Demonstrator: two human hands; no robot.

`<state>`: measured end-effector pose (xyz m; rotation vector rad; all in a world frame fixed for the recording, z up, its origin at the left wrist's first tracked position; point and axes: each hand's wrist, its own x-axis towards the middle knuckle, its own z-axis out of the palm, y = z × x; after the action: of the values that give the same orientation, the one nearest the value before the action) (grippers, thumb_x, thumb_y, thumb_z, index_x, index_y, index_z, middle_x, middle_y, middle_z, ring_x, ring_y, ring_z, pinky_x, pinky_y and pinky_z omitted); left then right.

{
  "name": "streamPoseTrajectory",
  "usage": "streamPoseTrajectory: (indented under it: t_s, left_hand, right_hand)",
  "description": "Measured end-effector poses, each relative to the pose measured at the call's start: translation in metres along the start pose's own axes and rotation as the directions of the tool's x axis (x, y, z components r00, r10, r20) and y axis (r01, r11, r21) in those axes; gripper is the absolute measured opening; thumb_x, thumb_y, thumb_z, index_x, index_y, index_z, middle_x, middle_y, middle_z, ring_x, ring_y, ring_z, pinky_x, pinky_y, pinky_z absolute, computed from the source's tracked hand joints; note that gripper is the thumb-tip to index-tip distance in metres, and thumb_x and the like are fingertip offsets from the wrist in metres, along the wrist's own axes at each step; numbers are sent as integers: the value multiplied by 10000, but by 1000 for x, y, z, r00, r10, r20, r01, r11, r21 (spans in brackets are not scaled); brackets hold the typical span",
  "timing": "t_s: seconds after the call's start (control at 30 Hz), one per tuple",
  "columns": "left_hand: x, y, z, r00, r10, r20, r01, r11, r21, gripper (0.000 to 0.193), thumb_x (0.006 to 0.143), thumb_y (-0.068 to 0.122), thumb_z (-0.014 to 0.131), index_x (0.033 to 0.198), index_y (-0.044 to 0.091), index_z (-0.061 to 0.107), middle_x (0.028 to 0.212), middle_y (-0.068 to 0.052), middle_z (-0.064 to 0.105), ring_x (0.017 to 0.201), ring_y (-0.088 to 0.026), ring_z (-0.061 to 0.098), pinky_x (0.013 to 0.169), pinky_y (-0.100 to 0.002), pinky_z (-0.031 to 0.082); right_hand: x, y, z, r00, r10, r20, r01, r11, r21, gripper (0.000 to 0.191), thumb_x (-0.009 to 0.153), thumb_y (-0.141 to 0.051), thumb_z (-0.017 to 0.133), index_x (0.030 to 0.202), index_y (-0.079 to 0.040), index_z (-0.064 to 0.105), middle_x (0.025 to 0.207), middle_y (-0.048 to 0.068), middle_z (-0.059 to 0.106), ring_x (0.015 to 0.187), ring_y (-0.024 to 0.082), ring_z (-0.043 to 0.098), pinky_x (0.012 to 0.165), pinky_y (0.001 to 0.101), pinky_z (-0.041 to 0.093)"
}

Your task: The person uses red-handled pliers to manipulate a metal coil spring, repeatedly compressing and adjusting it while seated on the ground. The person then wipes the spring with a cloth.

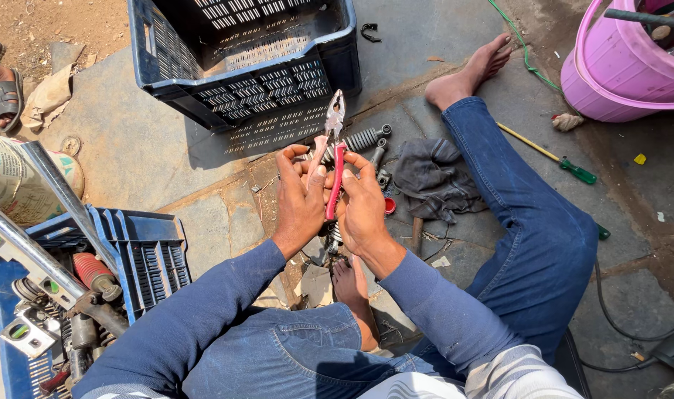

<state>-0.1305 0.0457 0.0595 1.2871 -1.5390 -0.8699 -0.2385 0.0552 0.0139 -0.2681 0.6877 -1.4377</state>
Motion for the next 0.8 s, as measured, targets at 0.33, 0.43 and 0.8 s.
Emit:
streamPoseTrajectory:
  t_s: [0.33, 0.43, 0.8]
  left_hand:
    - [3, 3, -15, 989, -15, 145, -11, 984, 177, 276, 1055, 221, 562, 1211, -5, 527, 847, -89, 656, 732, -172, 649, 659, -358, 517]
    - [6, 3, -24, 963, -94, 253, 59, 988, 143, 267, 1048, 243, 564, 1154, 1, 525, 750, -73, 633, 661, -159, 590, 631, -351, 489]
    - [1, 27, -6, 988, 41, 146, -54, 995, 82, 326, 1102, 347, 468, 1083, 23, 506, 698, -63, 583, 620, -158, 601, 588, -351, 471]
  right_hand:
    - [-2, -31, -20, 997, 75, 37, -61, 954, -295, 352, 1089, -272, 389, 1361, -60, 458, 755, 49, 575, 477, 77, 404, 406, 239, 332]
    - [1, -54, -32, 974, 119, 193, -30, 911, -411, 393, 1093, -262, 388, 1423, -54, 436, 768, 61, 589, 512, 75, 417, 446, 229, 353]
    - [-19, -40, -5, 964, 11, 265, 79, 941, -328, 525, 1106, -412, 378, 1451, -27, 468, 692, -28, 407, 519, 33, 325, 418, 193, 284]
